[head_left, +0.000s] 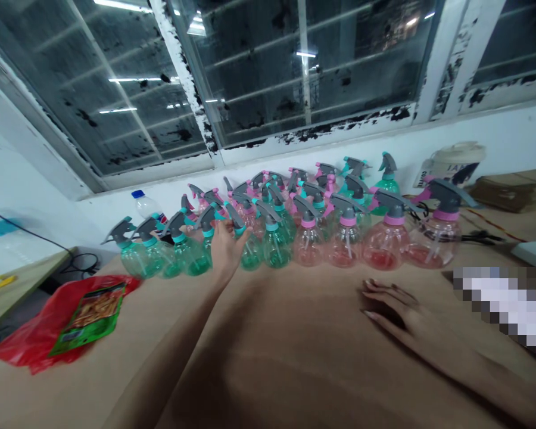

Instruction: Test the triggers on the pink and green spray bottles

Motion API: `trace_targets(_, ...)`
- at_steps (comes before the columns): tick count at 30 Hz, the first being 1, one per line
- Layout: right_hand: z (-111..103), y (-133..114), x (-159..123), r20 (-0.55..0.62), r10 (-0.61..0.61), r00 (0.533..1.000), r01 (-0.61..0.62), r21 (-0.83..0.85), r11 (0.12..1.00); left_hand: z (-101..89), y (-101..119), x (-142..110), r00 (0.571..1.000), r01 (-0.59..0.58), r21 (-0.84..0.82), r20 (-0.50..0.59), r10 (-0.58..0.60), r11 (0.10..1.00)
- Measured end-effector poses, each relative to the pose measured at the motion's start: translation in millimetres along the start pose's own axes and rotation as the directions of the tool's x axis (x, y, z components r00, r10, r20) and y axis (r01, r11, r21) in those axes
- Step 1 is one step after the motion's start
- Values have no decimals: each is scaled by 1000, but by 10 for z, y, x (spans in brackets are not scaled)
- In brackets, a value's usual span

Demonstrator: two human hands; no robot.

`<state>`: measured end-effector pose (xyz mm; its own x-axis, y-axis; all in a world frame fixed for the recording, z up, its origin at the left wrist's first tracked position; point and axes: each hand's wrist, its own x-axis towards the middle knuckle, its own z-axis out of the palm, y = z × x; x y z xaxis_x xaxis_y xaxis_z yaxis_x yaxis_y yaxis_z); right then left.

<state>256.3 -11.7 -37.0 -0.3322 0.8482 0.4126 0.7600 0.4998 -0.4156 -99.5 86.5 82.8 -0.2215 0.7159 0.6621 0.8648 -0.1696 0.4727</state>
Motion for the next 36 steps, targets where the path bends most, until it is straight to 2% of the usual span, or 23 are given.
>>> trace_targets(4,6,-2,4,-6,-8,1000,8,4,1000,-63,38,70,999,21,51,24,-23,998)
trace_targets(7,5,0,8,16,-17,1000,17,11,1000,-223,56,38,998,22,39,50,-24,999)
trace_targets(13,23,17,-1,-15,-24,1000,24,34,999,-675,218,-289,993,34,-99,118,-22,994)
trace_targets(17,37,22,0,-23,-30,999,31,40,999,-843,401,-523,968,64,-267,249,5,961)
trace_targets(21,42,19,9,-31,-36,999,36,20,999,-905,616,-665,925,100,-446,371,81,890)
trace_targets(24,36,11,18,-40,-35,999,36,15,999,-925,782,-755,871,154,-506,476,125,848)
trace_targets(27,20,-3,27,-40,-39,998,40,25,999,-908,883,-860,831,227,-531,543,122,816)
trace_targets(33,-6,-20,22,5,-33,999,33,-15,999,-803,834,-1035,734,311,-542,659,165,780)
trace_targets(36,-12,-27,16,22,-25,999,26,-32,999,-786,786,-1045,710,334,-538,683,168,774)
